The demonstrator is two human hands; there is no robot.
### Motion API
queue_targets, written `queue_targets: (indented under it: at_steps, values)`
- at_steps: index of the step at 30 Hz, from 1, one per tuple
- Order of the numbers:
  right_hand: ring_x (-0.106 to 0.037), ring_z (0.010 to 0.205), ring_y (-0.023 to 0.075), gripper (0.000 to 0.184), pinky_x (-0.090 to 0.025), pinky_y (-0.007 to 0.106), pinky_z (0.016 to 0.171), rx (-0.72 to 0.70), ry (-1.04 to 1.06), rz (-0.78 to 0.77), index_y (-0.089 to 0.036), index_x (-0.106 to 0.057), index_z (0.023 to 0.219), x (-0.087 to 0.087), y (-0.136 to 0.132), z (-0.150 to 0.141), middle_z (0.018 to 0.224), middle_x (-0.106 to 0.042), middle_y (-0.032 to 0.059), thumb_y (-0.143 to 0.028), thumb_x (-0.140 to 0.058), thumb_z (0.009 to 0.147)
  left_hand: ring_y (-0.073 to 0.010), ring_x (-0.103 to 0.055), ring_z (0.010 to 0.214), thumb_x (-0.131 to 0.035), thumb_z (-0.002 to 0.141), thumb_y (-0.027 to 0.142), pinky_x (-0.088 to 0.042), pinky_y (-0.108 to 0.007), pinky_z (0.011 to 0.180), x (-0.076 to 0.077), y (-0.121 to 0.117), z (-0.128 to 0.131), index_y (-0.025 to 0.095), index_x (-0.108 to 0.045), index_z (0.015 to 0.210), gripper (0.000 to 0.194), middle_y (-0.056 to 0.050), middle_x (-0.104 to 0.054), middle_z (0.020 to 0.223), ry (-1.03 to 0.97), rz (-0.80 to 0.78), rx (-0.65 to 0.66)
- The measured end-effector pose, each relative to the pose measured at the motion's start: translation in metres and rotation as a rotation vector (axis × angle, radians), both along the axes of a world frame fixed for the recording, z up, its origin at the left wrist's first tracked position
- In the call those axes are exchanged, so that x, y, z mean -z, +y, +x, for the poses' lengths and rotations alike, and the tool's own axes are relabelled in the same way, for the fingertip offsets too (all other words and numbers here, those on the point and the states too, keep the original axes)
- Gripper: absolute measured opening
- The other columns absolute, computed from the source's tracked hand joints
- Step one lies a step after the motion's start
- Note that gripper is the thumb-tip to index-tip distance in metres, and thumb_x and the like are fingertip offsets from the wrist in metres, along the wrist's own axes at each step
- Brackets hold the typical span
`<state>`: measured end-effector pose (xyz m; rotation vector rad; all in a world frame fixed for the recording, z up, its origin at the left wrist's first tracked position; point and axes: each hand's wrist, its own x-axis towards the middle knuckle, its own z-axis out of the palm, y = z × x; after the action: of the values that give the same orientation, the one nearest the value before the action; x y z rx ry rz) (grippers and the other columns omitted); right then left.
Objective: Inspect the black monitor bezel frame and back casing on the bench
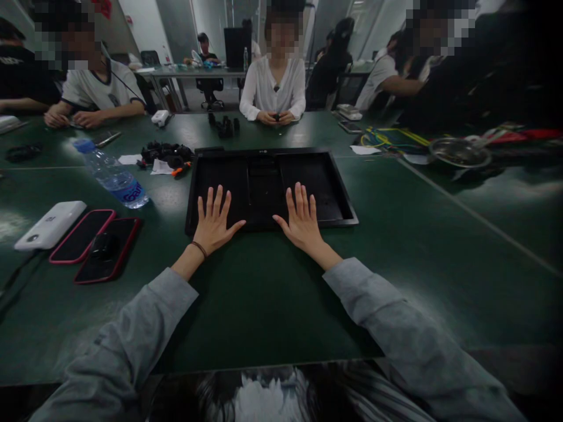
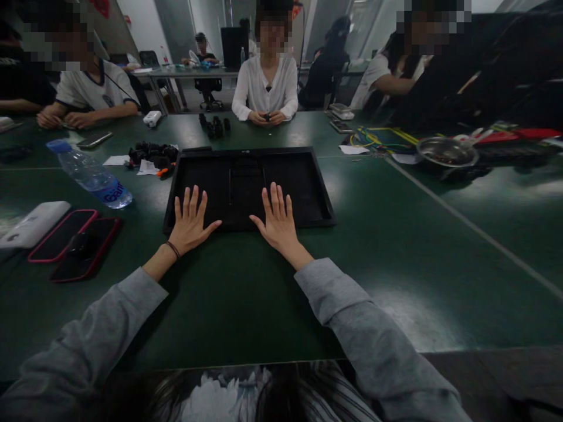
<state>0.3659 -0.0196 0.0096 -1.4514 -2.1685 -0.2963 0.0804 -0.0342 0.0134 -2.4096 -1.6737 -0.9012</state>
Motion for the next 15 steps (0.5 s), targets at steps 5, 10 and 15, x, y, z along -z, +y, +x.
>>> queue_targets:
  at_steps: [5,10,15]
  values:
    - [-0.002,0.158,0.032,0.09,-0.007,0.062,0.125,-0.011,0.021,0.098,-0.012,0.011,0.163,-0.009,-0.008,-0.01,0.171,0.001,0.0154,-0.059,-0.033,0.101,-0.0363,0.008,0.157,-0.036,0.086,0.083,0.005,-0.067,0.121,-0.009,-0.004,0.003,0.027,0.006,0.165,0.106,-0.013,0.01,0.172,-0.214,-0.118,0.045]
    - [-0.005,0.158,0.0264,0.084,-0.007,0.055,0.127,-0.229,-0.064,0.185,-0.019,0.017,0.162,-0.007,-0.024,-0.033,0.171,-0.004,0.0101,-0.038,-0.039,0.103,-0.0338,0.003,0.158,-0.038,0.086,0.082,-0.001,-0.064,0.122,-0.033,-0.02,0.035,0.031,-0.005,0.165,0.1,-0.012,0.002,0.172,-0.197,-0.186,0.291]
    - [-0.008,0.158,0.0236,0.085,-0.008,0.048,0.129,-0.422,-0.142,0.047,-0.022,0.009,0.164,-0.008,-0.035,-0.056,0.171,-0.009,0.005,-0.027,-0.044,0.097,-0.0324,-0.005,0.158,-0.045,0.09,0.073,-0.006,-0.061,0.124,-0.049,-0.019,0.066,0.029,-0.033,0.16,0.083,-0.01,-0.02,0.171,-0.129,-0.144,0.362]
